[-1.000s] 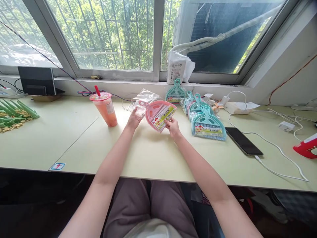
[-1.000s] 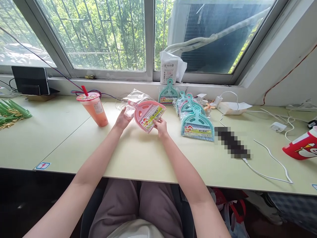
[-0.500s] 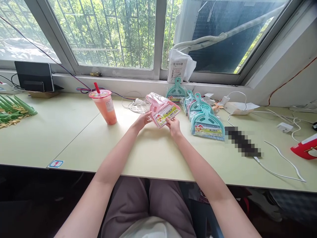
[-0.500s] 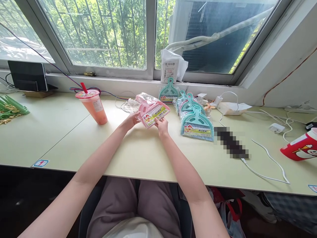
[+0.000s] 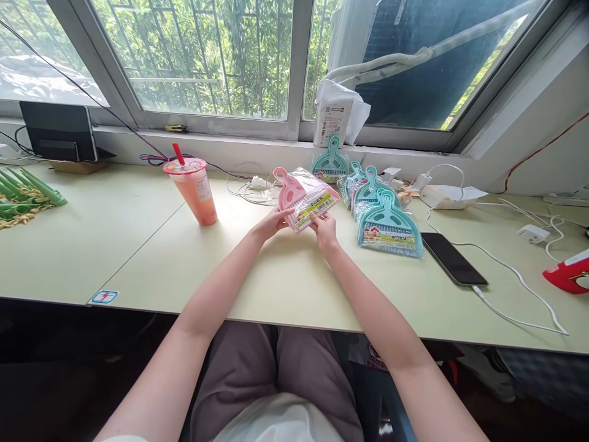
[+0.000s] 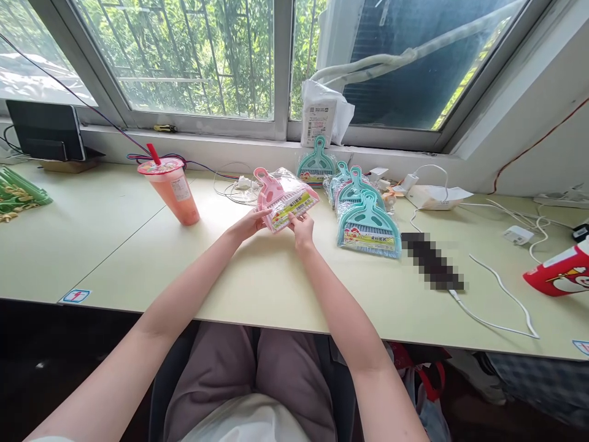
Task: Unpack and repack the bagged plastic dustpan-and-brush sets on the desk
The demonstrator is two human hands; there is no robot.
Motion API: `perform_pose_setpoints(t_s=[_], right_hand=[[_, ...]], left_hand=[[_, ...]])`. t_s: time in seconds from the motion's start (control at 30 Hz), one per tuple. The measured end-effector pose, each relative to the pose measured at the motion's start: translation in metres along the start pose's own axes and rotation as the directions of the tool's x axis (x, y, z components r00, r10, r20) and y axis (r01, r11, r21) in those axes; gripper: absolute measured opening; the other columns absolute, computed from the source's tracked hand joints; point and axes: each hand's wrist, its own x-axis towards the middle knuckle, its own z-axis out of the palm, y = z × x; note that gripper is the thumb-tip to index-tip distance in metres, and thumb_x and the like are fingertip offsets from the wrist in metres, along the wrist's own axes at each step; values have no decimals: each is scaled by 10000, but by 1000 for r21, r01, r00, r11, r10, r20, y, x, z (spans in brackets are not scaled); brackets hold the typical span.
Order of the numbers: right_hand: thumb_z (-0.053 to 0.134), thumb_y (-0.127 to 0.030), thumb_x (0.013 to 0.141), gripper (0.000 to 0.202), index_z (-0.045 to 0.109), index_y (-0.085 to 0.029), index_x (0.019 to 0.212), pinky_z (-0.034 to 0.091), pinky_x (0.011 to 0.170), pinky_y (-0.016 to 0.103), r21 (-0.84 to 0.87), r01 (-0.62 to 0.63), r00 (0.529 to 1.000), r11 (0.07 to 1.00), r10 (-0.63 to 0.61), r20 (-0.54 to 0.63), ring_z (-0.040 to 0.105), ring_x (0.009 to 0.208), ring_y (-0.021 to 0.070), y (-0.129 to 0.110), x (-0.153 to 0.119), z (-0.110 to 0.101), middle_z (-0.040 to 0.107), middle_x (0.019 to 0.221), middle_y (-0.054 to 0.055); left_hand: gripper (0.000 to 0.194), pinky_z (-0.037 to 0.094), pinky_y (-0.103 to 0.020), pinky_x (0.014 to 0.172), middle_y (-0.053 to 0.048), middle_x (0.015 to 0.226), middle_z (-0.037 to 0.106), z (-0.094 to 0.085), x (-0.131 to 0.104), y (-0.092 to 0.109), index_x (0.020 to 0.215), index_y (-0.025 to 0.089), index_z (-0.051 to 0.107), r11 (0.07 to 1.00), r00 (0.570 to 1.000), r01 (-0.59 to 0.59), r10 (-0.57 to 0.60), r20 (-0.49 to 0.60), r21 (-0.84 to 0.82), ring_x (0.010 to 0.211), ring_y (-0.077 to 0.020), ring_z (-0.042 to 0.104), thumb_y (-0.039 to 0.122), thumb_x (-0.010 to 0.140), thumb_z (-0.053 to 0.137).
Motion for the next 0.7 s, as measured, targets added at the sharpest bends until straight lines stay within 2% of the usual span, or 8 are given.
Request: perform_pose_setpoints(t_s=[0.23, 0.3, 0.43, 0.53, 0.63, 0.7], right_hand=[[703, -96, 786, 155, 663, -150, 925, 630, 843, 291, 65, 30, 998, 997, -26, -55, 730, 838, 141, 0, -5, 1, 747, 944, 39], [689, -85, 786, 152, 663, -152, 920, 631, 842, 293, 76, 28, 997, 997, -22, -76, 728, 845, 143, 0, -6, 2, 748, 946, 40], [657, -70, 793, 132, 660, -155, 895, 632, 836, 293, 86, 15, 992, 996, -3, -129, 726, 852, 146, -1, -7, 5, 747, 940, 42], [659, -74, 786, 148, 653, -159, 906, 632, 830, 288, 86, 19, 991, 996, -7, -135, 727, 877, 152, -2, -8, 5, 748, 951, 42], [657, -77, 786, 159, 646, -158, 922, 635, 807, 286, 85, 28, 992, 996, -17, -123, 724, 864, 150, -2, -10, 6, 745, 954, 40], [658, -82, 787, 155, 642, -159, 920, 636, 796, 282, 83, 31, 993, 996, -21, -118, 721, 849, 146, -2, -11, 7, 742, 949, 36]], left_hand=[[687, 523, -451, 1012, -132, 1283, 698, 9, -3, 2, 1283, 197, 628, 998, 998, -64, 63, 9, 26, 1221, -319, 641, 555, 724, 806], [748, 525, -457, 1013, -132, 1330, 668, 14, -4, 5, 1323, 217, 579, 993, 993, -111, 111, -25, 35, 1252, -324, 621, 509, 687, 842], [951, 540, -495, 988, -134, 1365, 625, 25, -3, 5, 1385, 240, 451, 987, 981, -139, 149, -121, 85, 1258, -331, 604, 280, 554, 910], [886, 565, -488, 947, -121, 1365, 613, 29, -1, 0, 1362, 251, 419, 988, 967, -127, 142, -213, 83, 1244, -319, 605, 204, 581, 834], [808, 589, -462, 903, -97, 1337, 622, 29, 1, -5, 1344, 270, 402, 991, 930, -120, 136, -342, 68, 1198, -296, 632, 160, 618, 739], [799, 591, -452, 903, -84, 1314, 636, 28, 2, -7, 1336, 274, 414, 990, 920, -128, 141, -366, 59, 1187, -284, 641, 144, 616, 733]])
